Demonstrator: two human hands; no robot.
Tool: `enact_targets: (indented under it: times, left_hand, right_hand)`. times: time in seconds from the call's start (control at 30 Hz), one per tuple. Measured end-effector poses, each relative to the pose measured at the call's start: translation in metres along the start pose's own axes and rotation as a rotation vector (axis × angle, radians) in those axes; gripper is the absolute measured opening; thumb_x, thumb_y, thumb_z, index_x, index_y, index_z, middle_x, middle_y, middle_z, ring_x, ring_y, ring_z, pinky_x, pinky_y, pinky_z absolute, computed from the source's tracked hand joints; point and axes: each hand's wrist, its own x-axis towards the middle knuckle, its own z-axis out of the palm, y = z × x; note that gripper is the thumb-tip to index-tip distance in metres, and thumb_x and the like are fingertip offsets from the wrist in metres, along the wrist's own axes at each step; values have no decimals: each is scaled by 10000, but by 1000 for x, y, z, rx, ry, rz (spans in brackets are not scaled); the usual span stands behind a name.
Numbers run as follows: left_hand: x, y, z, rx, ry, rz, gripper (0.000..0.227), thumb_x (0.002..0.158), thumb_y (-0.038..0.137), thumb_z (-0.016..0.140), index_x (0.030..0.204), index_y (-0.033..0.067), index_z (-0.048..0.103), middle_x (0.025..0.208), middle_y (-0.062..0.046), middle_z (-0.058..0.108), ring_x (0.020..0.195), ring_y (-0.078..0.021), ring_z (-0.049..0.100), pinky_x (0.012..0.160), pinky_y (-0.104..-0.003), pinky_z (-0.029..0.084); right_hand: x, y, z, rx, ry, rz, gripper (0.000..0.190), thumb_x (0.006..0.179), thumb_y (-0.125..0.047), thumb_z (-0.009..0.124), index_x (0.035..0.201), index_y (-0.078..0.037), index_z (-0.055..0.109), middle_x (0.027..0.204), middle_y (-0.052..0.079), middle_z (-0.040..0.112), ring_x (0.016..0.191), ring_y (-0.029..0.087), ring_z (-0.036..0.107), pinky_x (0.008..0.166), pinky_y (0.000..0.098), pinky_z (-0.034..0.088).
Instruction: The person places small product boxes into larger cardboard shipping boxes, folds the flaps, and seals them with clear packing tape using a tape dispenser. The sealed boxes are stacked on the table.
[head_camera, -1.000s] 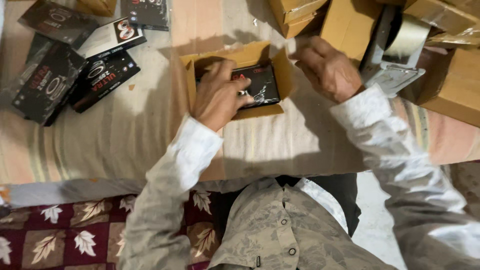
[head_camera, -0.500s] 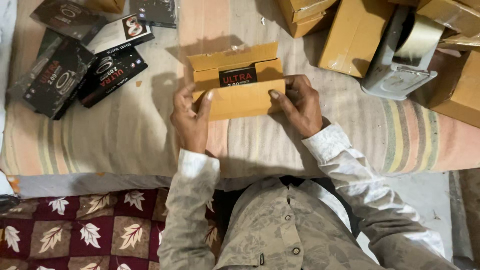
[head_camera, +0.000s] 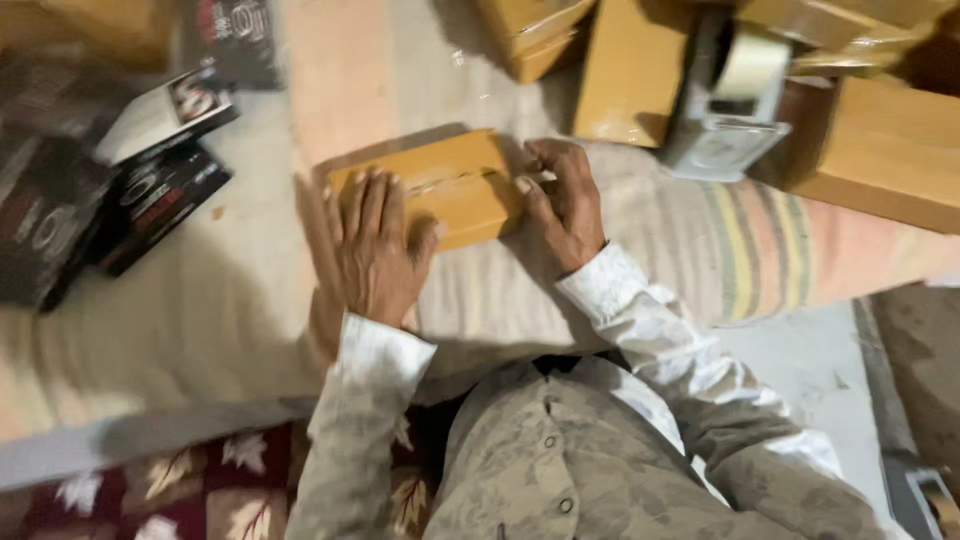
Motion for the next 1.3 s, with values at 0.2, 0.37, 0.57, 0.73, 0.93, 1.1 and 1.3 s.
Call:
enact_targets:
  times: [0.2,0.37,0.57,0.73,0.93,1.1,1.3]
  left_hand:
    - [11,56,13,-34,-83,-55,1037,868,607,672,1511,-150,370,1600,-337,333,1541,-428,226,1263,-557,99]
    - [34,104,45,-321,180,76,771,971,489,735,1465,-40,468,1460,-292,481,1428,-415,395,1208,-566,283]
    - [79,218,136,-973,-206,76,238,923,262,738,1009,48,682,929,-143,720,833,-309,737,732,-407,593]
    - [100,238,180,-1168,-58,28,206,934,144,613,1034,26,749,955,-200,753,845,-331,733,753,-427,555]
    - [106,232,155,-1058,-384,-105,287,930,327,651,958,64,763,751,-186,735,666,-306,737,662,-407,541]
    - [109,230,151,-1132,-175,30,234,946,264,687,949,39,749,831,-188,743,716,-304,715,662,-403,523]
    - [101,231,170,-1033,-196,-2,208,947,164,737,865,-16,672,824,-230,688,665,-336,646,648,-408,499]
  right_hand:
    - [-3,-12,-106,-485,392,-89,288,1033,54,603,1307,-35,607,1267,133,631,1086,265,666,839,309,577]
    - [28,29,-189,-885,297,-159,405,1052,-37,674,1393,73,486,1061,185,761,962,368,706,920,515,530]
    - [51,80,-203,-593,232,246,614,950,-197,864,1316,140,504,879,247,740,784,339,734,736,446,577]
    - [60,84,-202,-136,348,298,435,901,-29,819,1232,113,574,901,204,751,763,250,753,668,343,597]
    - [49,56,-215,43,359,196,297,975,66,782,1152,89,545,963,175,706,759,233,742,663,331,640]
    - [19,41,-198,20,360,448,188,945,-3,780,1035,47,624,818,117,727,648,169,704,542,278,543]
    - [-7,41,-182,321,416,580,158,930,-52,798,970,18,662,781,84,705,602,103,636,502,224,430]
